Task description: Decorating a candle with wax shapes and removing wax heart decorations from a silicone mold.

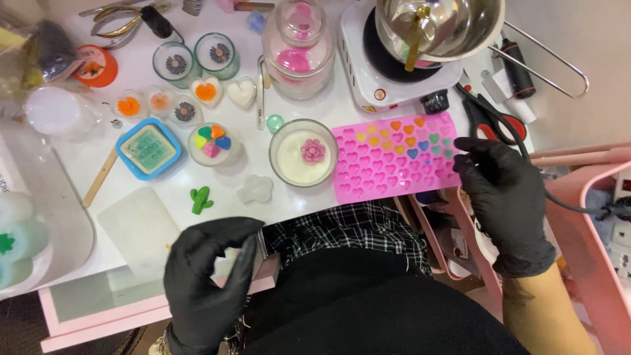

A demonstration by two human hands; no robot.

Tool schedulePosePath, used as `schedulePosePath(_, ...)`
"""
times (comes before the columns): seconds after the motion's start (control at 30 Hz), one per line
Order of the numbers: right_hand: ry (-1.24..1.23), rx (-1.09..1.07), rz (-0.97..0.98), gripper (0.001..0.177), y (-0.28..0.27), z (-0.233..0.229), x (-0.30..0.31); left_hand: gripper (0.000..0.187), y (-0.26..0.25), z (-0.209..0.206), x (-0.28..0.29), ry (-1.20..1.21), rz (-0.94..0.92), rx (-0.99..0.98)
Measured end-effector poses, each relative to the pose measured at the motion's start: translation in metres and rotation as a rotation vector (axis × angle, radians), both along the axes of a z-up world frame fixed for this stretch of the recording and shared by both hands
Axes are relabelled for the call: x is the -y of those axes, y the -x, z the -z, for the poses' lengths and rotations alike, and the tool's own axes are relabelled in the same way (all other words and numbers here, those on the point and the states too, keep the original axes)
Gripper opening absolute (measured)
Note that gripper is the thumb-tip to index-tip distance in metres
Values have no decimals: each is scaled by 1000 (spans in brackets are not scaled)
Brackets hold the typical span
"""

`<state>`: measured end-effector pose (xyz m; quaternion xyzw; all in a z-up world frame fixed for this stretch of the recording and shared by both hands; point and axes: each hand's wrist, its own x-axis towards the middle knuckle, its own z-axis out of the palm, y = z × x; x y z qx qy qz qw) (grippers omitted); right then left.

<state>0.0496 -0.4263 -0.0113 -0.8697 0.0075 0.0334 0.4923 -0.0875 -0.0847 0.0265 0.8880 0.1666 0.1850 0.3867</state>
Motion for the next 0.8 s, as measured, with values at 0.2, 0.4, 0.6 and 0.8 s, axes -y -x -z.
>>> schedulePosePath(0.2,-135,-90,262,22,45,47,14,28,-23,-3,23,20,581,-56)
schedulePosePath(0.4,-898,-642,379,32,34,89,30,25,-30,47,48,461,745,-381)
schedulePosePath(0.6,-896,-622,374,26,39,67,25,42,-44,88,73,894,665,-676)
schedulePosePath(0.8,-1153,-599,290,33,56,98,63,63,-54,105,103,1677,430,-638)
